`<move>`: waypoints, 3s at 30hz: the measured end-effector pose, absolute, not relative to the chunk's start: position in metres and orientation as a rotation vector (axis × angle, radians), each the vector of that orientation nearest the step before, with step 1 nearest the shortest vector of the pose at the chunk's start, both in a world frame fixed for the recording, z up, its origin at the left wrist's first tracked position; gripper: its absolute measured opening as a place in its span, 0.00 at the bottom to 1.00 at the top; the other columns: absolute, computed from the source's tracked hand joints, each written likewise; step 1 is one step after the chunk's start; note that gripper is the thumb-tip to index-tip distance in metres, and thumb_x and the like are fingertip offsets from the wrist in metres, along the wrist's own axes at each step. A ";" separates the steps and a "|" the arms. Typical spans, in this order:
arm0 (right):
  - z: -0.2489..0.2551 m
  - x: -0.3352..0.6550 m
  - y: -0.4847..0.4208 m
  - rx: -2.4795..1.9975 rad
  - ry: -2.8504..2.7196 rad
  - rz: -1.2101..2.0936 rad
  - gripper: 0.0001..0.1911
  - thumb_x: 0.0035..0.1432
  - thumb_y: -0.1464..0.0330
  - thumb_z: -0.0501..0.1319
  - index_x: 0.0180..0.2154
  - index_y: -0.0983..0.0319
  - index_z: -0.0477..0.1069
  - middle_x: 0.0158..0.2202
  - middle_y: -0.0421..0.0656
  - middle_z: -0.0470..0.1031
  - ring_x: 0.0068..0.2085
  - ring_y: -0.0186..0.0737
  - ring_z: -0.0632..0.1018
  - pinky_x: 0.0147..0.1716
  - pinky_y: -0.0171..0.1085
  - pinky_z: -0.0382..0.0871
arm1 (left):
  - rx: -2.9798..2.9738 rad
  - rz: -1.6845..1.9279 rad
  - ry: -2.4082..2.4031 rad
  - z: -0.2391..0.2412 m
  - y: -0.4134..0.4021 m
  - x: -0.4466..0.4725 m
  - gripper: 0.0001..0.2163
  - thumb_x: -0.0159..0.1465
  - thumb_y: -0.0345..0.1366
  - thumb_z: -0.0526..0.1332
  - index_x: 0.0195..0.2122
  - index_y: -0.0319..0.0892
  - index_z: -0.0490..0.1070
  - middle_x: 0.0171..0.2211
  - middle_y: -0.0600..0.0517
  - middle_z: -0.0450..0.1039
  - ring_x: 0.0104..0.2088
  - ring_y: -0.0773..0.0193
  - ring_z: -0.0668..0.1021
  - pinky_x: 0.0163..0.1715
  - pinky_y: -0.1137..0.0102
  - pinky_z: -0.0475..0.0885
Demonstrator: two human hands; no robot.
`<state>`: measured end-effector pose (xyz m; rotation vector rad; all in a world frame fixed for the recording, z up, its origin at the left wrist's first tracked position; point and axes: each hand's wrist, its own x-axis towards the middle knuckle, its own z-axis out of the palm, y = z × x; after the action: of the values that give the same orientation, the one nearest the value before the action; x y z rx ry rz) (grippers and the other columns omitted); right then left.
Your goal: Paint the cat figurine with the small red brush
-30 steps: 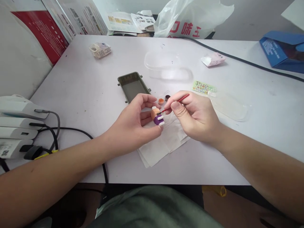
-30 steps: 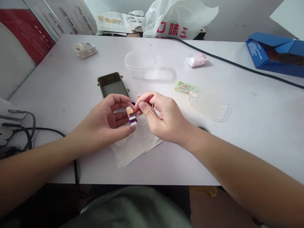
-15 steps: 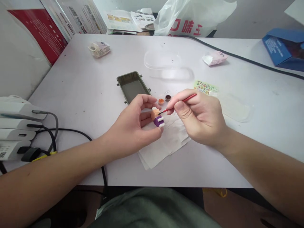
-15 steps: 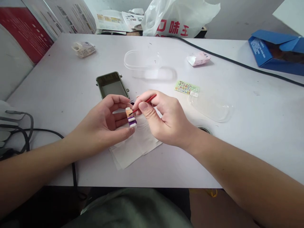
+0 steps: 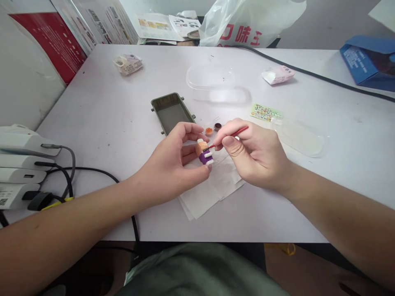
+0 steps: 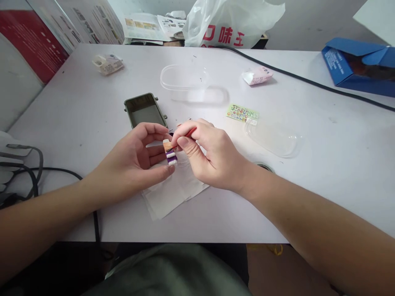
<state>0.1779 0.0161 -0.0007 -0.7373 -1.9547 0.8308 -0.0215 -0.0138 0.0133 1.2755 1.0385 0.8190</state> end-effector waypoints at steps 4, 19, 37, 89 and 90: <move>-0.001 0.180 0.017 -0.750 -1.960 0.795 0.08 0.69 0.69 0.57 0.38 0.58 0.74 0.36 0.42 0.78 0.41 0.39 0.79 0.43 0.41 0.75 | 1.276 0.803 1.030 0.014 -0.014 -0.022 0.20 0.61 0.24 0.66 0.49 0.48 0.62 0.54 0.50 0.68 0.49 0.63 0.79 0.47 0.68 0.78; 0.000 0.174 0.016 -0.691 -1.843 0.802 0.07 0.68 0.72 0.58 0.39 0.63 0.75 0.35 0.42 0.80 0.39 0.32 0.81 0.41 0.33 0.77 | 1.355 0.808 1.022 0.011 -0.015 -0.022 0.20 0.61 0.24 0.66 0.50 0.48 0.61 0.55 0.51 0.68 0.52 0.62 0.79 0.54 0.65 0.77; -0.001 0.170 0.014 -0.698 -1.844 0.800 0.07 0.69 0.71 0.58 0.39 0.62 0.74 0.35 0.41 0.79 0.38 0.33 0.81 0.40 0.34 0.77 | 1.387 0.807 1.016 0.009 -0.014 -0.021 0.21 0.61 0.24 0.66 0.50 0.47 0.61 0.56 0.51 0.68 0.54 0.61 0.78 0.55 0.64 0.78; -0.002 0.177 0.023 -0.766 -1.800 0.863 0.09 0.69 0.67 0.58 0.37 0.60 0.75 0.33 0.42 0.78 0.35 0.35 0.79 0.38 0.37 0.78 | 1.497 0.824 1.033 0.009 -0.018 -0.020 0.22 0.59 0.25 0.66 0.50 0.48 0.62 0.50 0.51 0.68 0.46 0.63 0.78 0.58 0.58 0.76; -0.002 0.177 0.023 -0.770 -1.808 0.860 0.09 0.69 0.67 0.58 0.37 0.60 0.75 0.33 0.41 0.78 0.35 0.35 0.79 0.37 0.37 0.78 | 1.498 0.823 1.033 0.008 -0.017 -0.020 0.22 0.59 0.25 0.66 0.50 0.48 0.62 0.50 0.51 0.68 0.46 0.63 0.78 0.58 0.57 0.75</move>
<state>0.1773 0.0233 -0.0017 -0.7696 -1.8084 0.8597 -0.0198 -0.0175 0.0083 1.4980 1.0329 0.8233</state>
